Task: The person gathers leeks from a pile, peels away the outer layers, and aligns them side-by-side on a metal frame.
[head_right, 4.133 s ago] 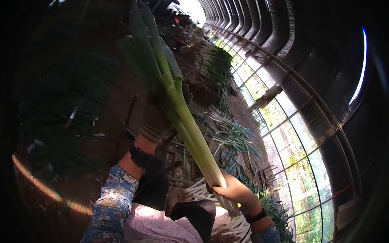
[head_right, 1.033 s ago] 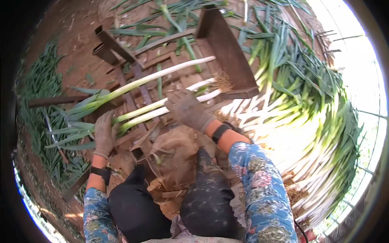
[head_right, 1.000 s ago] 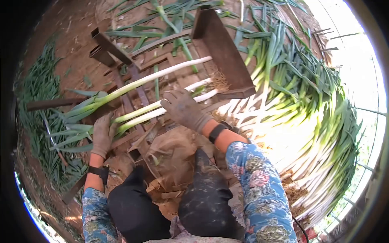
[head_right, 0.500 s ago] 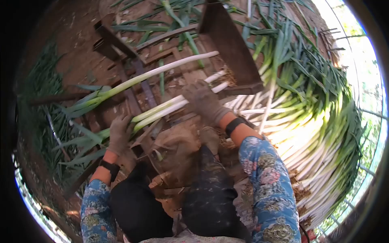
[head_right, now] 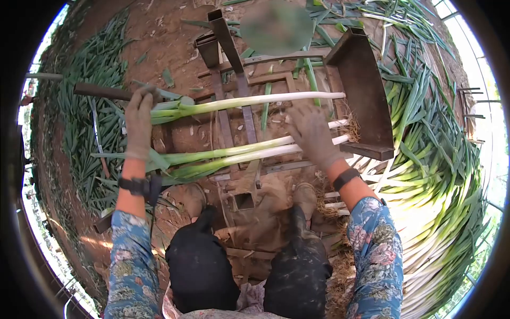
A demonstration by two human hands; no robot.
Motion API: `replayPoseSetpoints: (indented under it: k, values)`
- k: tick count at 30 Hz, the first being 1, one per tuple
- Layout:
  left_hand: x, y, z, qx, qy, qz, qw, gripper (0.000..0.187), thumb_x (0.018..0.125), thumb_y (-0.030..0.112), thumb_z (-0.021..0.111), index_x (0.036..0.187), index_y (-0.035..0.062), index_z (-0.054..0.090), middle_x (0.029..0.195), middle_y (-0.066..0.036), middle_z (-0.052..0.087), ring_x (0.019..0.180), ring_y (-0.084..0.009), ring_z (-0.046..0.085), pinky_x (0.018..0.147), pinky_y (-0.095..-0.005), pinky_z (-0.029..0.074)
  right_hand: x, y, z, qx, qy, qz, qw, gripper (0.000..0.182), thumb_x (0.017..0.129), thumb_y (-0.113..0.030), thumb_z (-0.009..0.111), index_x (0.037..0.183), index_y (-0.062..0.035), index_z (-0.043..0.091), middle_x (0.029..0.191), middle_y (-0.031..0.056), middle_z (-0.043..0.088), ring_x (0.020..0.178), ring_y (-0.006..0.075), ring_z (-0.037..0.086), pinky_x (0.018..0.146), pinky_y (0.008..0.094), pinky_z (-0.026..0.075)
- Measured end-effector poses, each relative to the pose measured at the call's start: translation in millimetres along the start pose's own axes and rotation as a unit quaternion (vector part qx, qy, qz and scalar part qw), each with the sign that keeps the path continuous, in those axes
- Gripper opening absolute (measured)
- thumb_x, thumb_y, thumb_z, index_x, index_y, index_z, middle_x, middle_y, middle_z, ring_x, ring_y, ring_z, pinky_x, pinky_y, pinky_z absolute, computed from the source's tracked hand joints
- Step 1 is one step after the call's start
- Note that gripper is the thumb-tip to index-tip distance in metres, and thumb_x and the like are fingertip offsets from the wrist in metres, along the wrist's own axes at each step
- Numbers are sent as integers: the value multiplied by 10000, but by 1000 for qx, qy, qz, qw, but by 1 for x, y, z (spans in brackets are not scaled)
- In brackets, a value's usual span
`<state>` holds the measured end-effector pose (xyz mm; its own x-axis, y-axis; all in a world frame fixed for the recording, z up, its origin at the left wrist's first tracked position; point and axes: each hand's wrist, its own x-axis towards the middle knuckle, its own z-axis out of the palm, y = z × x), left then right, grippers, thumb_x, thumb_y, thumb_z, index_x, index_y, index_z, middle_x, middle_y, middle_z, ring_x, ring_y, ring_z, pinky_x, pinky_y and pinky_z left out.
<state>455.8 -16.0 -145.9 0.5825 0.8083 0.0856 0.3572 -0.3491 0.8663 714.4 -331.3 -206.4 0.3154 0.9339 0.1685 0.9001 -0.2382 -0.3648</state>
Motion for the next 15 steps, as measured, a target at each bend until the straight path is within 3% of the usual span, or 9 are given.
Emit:
replayPoseSetpoints:
  k: [2,3,5,8,11,15]
  values:
    - [31,-13,-11,-38,-27,-45,998,256,969,122,535,1152,-16,647,1047,-134,705,979,-244,664,901,-304,488,25,-1,2,-7,26,-7,1000,383,854,-241,667,1182,-66,580,1144,137,609,1125,333,547,1013,460,387]
    - [40,-26,-15,16,-62,-35,997,275,952,124,553,1181,-2,638,1081,-142,696,1005,-256,658,913,-319,487,36,0,5,-10,40,-10,999,375,860,-232,662,1182,-59,575,1153,143,617,1122,342,553,1012,459,392]
    - [50,-56,-16,122,-133,-16,983,337,918,126,588,1239,28,619,1149,-158,679,1055,-281,646,938,-349,484,51,9,14,-38,-23,-1,999,407,868,-256,656,1212,-61,561,1151,143,623,1131,343,558,1010,460,393]
    - [43,-62,-18,320,-224,105,914,489,855,175,679,1326,95,575,1244,-172,632,1149,-312,605,973,-397,471,53,16,26,-38,-59,15,997,335,879,-246,648,1174,-92,606,1119,133,632,1104,336,574,979,453,409]
    - [32,-64,-10,395,-279,176,857,575,808,225,735,1347,131,558,1255,-164,615,1168,-328,580,953,-437,473,44,28,38,-2,-70,27,997,263,877,-221,647,1115,-109,641,1069,125,633,1051,331,585,940,448,425]
    - [6,-55,-1,386,-398,102,826,507,796,292,755,1250,116,614,1130,-148,635,1090,-341,595,917,-446,472,16,25,32,43,-30,-13,999,240,854,-180,663,1082,-106,652,982,113,618,969,326,588,877,444,443]
